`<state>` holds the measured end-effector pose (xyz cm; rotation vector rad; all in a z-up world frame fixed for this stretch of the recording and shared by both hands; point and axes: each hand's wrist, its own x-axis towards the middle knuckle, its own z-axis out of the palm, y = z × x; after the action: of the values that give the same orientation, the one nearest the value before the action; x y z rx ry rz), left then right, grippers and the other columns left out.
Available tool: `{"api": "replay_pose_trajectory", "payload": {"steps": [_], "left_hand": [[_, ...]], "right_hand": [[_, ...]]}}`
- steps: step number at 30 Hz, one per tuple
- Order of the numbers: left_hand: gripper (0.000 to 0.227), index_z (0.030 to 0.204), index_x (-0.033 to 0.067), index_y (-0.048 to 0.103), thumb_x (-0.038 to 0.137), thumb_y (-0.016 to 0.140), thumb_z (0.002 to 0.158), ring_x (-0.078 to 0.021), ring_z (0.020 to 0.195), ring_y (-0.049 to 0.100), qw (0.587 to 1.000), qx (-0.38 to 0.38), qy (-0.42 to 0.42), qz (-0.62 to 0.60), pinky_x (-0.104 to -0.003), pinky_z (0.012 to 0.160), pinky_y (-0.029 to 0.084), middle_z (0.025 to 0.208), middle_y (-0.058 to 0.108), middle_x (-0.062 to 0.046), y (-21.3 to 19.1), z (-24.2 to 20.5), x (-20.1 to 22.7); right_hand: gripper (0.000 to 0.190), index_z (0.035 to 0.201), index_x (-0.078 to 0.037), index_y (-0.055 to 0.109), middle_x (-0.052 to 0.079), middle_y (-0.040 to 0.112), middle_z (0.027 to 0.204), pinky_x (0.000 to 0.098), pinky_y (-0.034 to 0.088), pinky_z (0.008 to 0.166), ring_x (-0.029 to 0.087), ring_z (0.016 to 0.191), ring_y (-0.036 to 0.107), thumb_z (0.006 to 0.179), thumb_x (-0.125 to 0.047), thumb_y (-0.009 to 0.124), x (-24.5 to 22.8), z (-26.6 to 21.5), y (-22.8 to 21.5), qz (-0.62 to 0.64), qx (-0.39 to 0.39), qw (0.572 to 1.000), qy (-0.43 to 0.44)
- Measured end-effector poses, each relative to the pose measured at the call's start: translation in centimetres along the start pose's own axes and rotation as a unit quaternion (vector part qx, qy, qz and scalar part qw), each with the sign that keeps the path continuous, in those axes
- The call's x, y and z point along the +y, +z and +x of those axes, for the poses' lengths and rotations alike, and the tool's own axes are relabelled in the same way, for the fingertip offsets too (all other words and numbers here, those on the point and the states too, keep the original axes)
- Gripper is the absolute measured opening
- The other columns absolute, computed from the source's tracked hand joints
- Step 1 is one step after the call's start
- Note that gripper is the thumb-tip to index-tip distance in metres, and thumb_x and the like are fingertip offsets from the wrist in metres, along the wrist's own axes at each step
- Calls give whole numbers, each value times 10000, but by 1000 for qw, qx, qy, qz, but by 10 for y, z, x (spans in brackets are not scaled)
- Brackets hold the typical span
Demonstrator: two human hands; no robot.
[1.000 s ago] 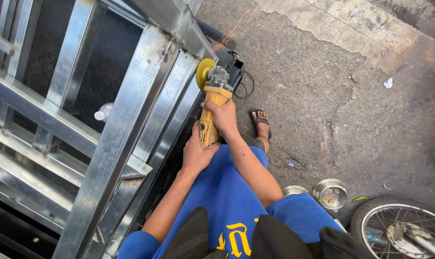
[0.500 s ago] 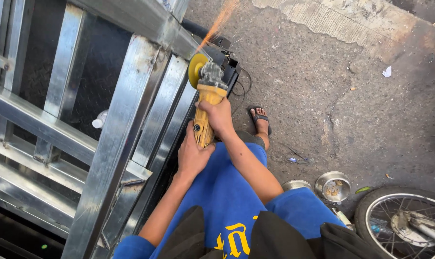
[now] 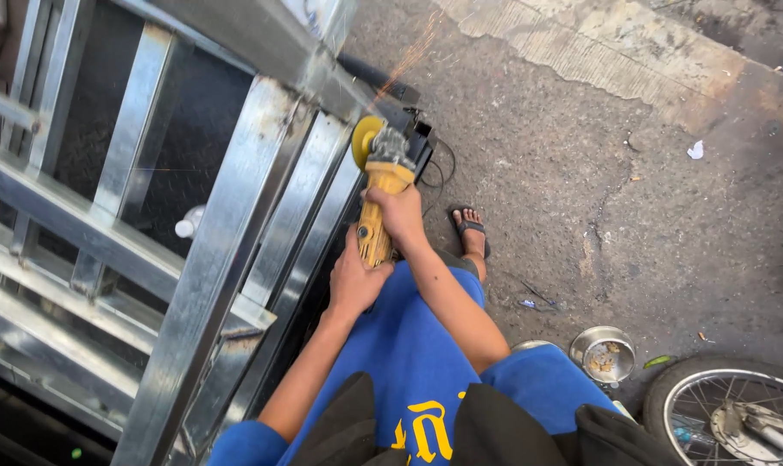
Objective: Grinding the joints of a metal frame using an angle grinder to smooth the surface.
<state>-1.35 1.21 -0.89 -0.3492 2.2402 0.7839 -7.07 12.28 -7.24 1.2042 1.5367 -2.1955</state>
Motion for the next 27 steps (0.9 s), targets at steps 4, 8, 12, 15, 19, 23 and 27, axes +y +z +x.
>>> {"api": "replay_pose_trajectory", "payload": {"steps": [4, 8, 12, 15, 19, 23, 27], "left_hand": [[969, 1576, 156, 267, 324, 721, 735, -508, 1180, 620, 1000, 6, -3, 12, -609, 910, 520, 1335, 591, -266, -4, -6, 1], [957, 1573, 174, 272, 325, 724, 743, -508, 1198, 610, 1000, 7, -11, 1, -608, 929, 515, 1345, 587, -273, -6, -10, 7], [962, 1567, 162, 277, 325, 722, 730, -510, 1190, 617, 1000, 10, -18, -2, -618, 917, 518, 1339, 592, -278, -2, -9, 0], [935, 1555, 144, 301, 304, 729, 739, -523, 1175, 620, 1000, 23, -1, -13, -626, 895, 522, 1327, 593, -292, -8, -14, 10], [923, 1551, 136, 309, 297, 726, 744, -505, 1151, 640, 999, 27, 13, -18, -608, 878, 540, 1305, 611, -283, -3, -9, 7], [948, 1571, 135, 268, 312, 717, 754, -512, 1161, 630, 1000, 5, -12, -13, -612, 890, 530, 1319, 594, -294, -4, -10, 11], [941, 1560, 117, 270, 301, 715, 751, -499, 1140, 644, 1000, 15, -7, 9, -611, 863, 535, 1306, 601, -286, -5, -15, 16]], "right_hand": [[599, 1072, 1, 613, 172, 685, 919, 455, 527, 774, 327, 914, 711, 588, -236, 875, 13, 4, 1, 1, 0, 1000, 13], [554, 1043, -16, 611, 151, 677, 881, 451, 531, 747, 308, 885, 711, 590, -211, 862, 20, 10, 2, -1, 0, 1000, 5], [582, 1069, 6, 592, 179, 661, 905, 457, 523, 780, 321, 923, 697, 596, -202, 858, 7, -1, 4, 1, -4, 1000, 12], [579, 1074, -6, 601, 171, 674, 915, 455, 532, 778, 317, 930, 701, 590, -199, 855, -3, -5, 4, 1, -6, 1000, 5], [581, 1074, -15, 599, 159, 682, 914, 447, 529, 778, 307, 921, 712, 598, -223, 859, 4, 3, 2, -10, -2, 1000, 4], [576, 1080, -1, 613, 183, 687, 928, 451, 529, 782, 327, 938, 710, 606, -225, 850, 5, 3, 1, -14, -9, 1000, 13], [565, 1049, -41, 631, 143, 697, 877, 432, 539, 738, 301, 882, 726, 571, -240, 856, 14, 11, 2, -13, -7, 999, 34]]}}
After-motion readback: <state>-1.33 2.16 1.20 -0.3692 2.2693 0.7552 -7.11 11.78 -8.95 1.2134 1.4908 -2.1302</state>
